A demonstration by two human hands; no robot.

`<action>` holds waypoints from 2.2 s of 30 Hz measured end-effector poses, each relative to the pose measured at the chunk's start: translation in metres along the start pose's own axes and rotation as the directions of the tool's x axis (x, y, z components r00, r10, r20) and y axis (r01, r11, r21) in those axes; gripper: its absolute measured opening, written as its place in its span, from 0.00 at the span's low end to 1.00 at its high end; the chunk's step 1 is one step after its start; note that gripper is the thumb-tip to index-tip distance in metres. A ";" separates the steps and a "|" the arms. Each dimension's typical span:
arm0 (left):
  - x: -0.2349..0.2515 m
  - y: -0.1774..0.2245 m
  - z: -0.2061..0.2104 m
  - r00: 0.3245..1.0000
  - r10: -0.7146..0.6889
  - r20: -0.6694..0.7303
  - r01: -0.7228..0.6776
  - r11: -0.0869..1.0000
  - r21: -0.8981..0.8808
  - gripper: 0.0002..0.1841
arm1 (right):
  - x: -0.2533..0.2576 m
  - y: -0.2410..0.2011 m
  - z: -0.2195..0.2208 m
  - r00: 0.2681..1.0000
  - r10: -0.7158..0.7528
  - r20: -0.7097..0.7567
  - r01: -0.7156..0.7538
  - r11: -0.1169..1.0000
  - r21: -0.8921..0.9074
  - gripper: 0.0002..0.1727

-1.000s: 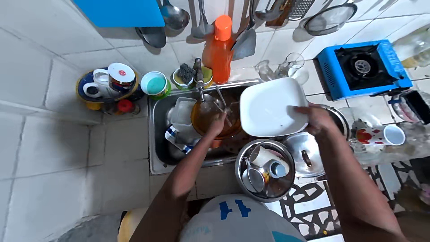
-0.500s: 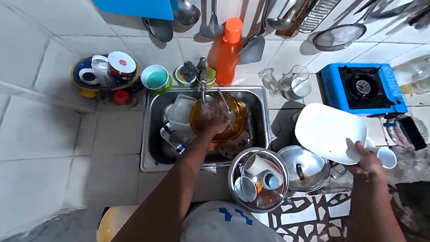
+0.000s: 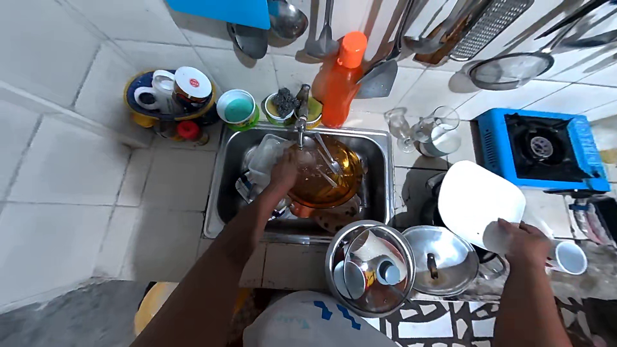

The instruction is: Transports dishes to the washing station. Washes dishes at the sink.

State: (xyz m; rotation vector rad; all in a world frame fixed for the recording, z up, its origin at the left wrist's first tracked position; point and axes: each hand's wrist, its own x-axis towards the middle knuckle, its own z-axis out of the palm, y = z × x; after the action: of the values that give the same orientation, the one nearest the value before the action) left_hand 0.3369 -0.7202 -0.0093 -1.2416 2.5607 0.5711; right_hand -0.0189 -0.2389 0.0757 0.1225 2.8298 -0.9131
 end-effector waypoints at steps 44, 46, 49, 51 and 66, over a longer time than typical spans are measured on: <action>-0.093 0.071 -0.060 0.827 -0.280 0.488 0.449 -0.192 -0.872 0.18 | -0.215 -0.255 0.324 -0.132 -0.451 0.883 0.752 0.534 0.386 0.31; -0.101 0.069 -0.066 0.833 -0.300 0.464 0.434 -0.167 -0.886 0.21 | -0.205 -0.255 0.335 -0.068 -0.419 0.905 0.867 0.424 0.261 0.34; -0.113 0.058 -0.067 0.842 -0.316 0.438 0.412 -0.150 -0.899 0.35 | -0.179 -0.236 0.346 0.048 -0.433 0.900 0.946 0.309 0.098 0.41; -0.121 0.048 -0.068 0.851 -0.319 0.417 0.397 -0.129 -0.909 0.43 | -0.163 -0.225 0.345 0.159 -0.464 0.871 0.950 0.313 -0.007 0.43; -0.077 -0.018 -0.018 0.926 -0.253 0.281 0.252 -0.142 -0.957 0.33 | -0.289 -0.270 0.387 0.204 -0.756 0.622 0.818 0.481 0.316 0.39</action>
State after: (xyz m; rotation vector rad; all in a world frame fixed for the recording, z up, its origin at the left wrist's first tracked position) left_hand 0.3971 -0.6850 0.0317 -1.9242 1.2584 2.6831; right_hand 0.2816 -0.6924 -0.0265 -1.5319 1.9905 -0.6890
